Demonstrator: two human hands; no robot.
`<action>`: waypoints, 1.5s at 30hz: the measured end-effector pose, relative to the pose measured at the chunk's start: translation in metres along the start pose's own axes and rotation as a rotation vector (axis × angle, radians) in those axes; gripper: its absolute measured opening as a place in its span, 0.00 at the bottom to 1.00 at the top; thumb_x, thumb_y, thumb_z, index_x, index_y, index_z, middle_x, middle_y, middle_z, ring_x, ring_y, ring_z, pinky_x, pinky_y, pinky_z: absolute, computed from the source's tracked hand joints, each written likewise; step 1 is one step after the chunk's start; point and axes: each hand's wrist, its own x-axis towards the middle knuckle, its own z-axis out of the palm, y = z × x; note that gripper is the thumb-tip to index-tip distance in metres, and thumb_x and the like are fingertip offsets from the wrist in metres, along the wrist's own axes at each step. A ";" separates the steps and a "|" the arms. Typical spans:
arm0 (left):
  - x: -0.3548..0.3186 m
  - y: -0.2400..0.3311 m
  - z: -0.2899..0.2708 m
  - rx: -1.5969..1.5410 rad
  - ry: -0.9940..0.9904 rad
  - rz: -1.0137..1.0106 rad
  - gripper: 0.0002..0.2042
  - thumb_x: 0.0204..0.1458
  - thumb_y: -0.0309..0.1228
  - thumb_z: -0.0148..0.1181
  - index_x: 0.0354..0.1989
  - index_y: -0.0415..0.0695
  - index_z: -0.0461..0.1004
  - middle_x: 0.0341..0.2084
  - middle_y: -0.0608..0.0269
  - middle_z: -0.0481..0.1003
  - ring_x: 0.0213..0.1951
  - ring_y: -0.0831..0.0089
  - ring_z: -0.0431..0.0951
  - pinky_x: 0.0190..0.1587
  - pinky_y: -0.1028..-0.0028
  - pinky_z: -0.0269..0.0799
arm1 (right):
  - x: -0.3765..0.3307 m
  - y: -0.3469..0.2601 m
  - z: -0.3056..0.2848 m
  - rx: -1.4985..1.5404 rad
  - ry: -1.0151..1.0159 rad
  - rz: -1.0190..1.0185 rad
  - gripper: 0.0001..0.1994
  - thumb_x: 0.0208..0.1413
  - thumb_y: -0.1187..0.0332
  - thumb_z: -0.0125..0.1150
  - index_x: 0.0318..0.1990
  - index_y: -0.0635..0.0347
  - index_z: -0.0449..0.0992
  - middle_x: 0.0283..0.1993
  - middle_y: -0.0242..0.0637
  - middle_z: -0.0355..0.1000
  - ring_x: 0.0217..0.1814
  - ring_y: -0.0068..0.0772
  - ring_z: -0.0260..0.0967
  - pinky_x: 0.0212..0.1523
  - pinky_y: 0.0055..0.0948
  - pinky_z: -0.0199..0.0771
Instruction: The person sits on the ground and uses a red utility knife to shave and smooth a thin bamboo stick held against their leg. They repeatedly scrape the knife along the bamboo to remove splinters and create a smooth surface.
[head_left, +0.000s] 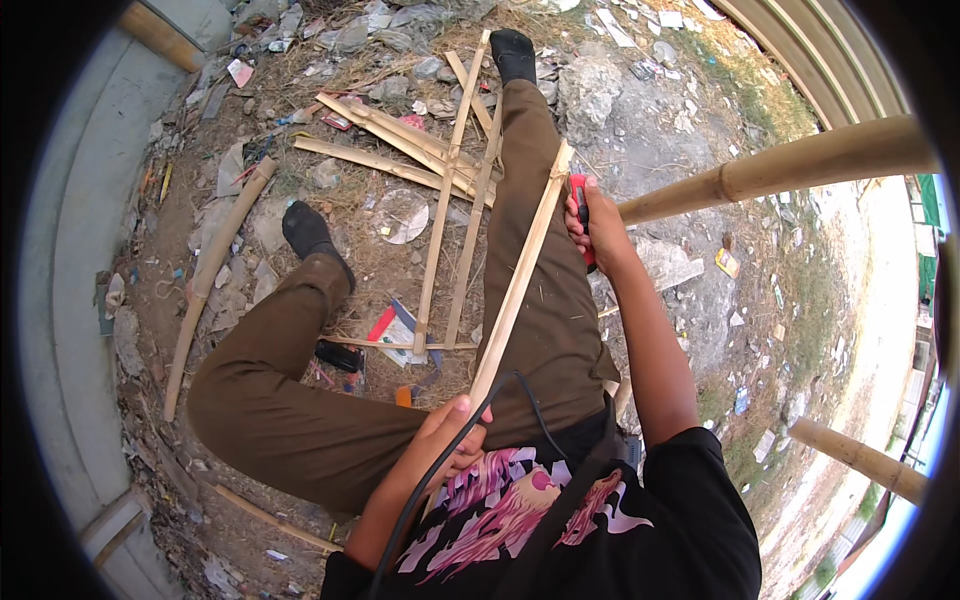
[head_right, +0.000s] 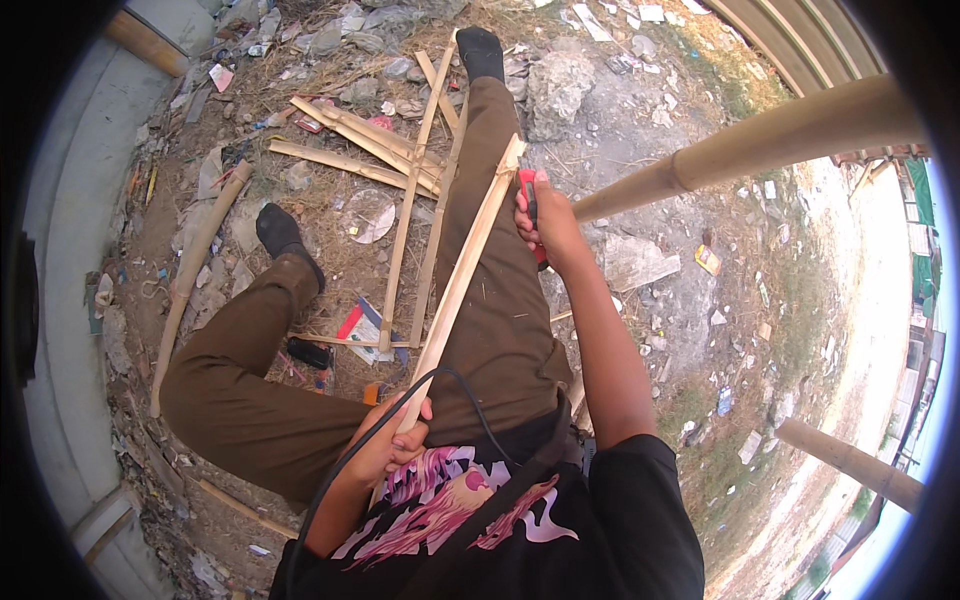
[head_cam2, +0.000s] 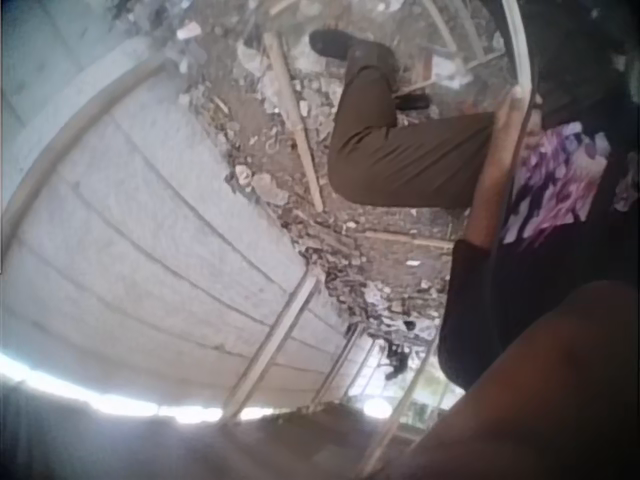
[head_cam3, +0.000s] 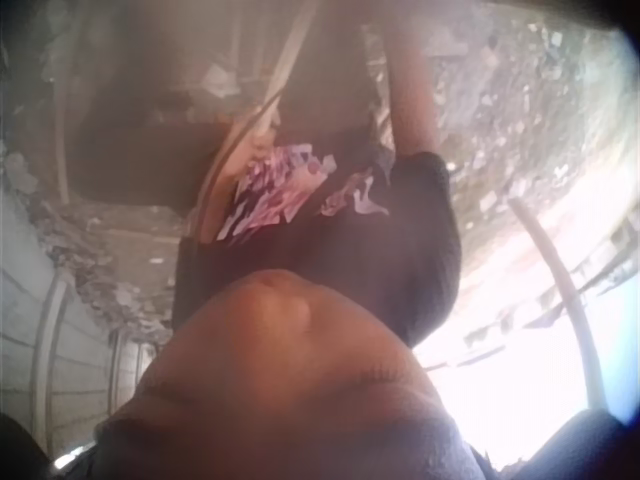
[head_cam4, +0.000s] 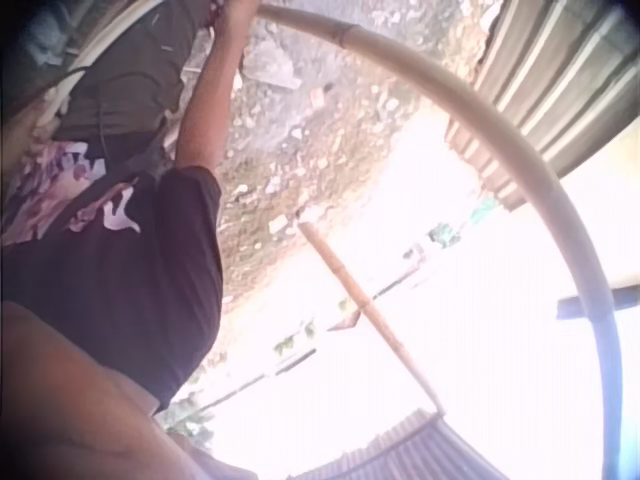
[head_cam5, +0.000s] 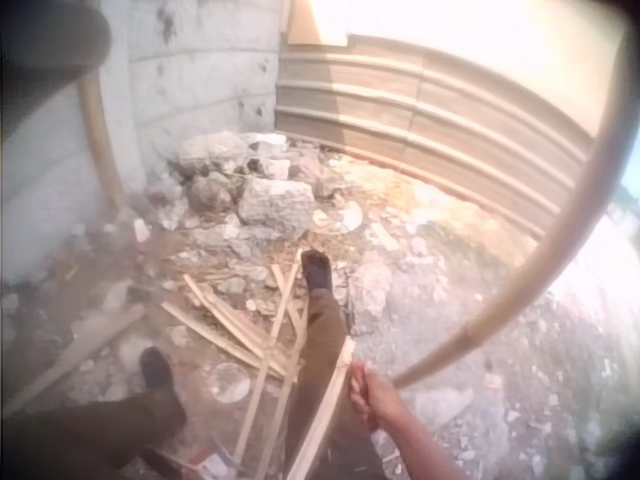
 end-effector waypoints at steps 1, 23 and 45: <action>0.000 0.000 0.000 -0.007 0.009 0.002 0.19 0.77 0.48 0.37 0.49 0.45 0.67 0.18 0.76 0.54 0.15 0.88 0.49 0.15 0.83 0.44 | -0.002 0.001 0.003 0.002 0.041 -0.024 0.29 0.75 0.38 0.37 0.36 0.54 0.69 0.20 0.24 0.60 0.14 0.17 0.49 0.15 0.22 0.53; 0.003 -0.001 0.004 0.075 0.081 0.143 0.16 0.77 0.44 0.41 0.48 0.44 0.68 0.19 0.75 0.54 0.19 0.87 0.48 0.22 0.81 0.46 | -0.024 0.024 0.007 -0.471 0.248 -0.497 0.17 0.75 0.58 0.50 0.41 0.63 0.78 0.25 0.26 0.66 0.26 0.20 0.58 0.29 0.27 0.62; 0.006 -0.013 0.010 0.473 0.212 0.286 0.16 0.77 0.44 0.39 0.51 0.45 0.69 0.20 0.73 0.58 0.21 0.85 0.56 0.25 0.78 0.54 | -0.009 -0.007 0.036 -0.905 0.299 -0.512 0.25 0.76 0.55 0.40 0.43 0.66 0.80 0.35 0.66 0.76 0.44 0.73 0.75 0.46 0.58 0.73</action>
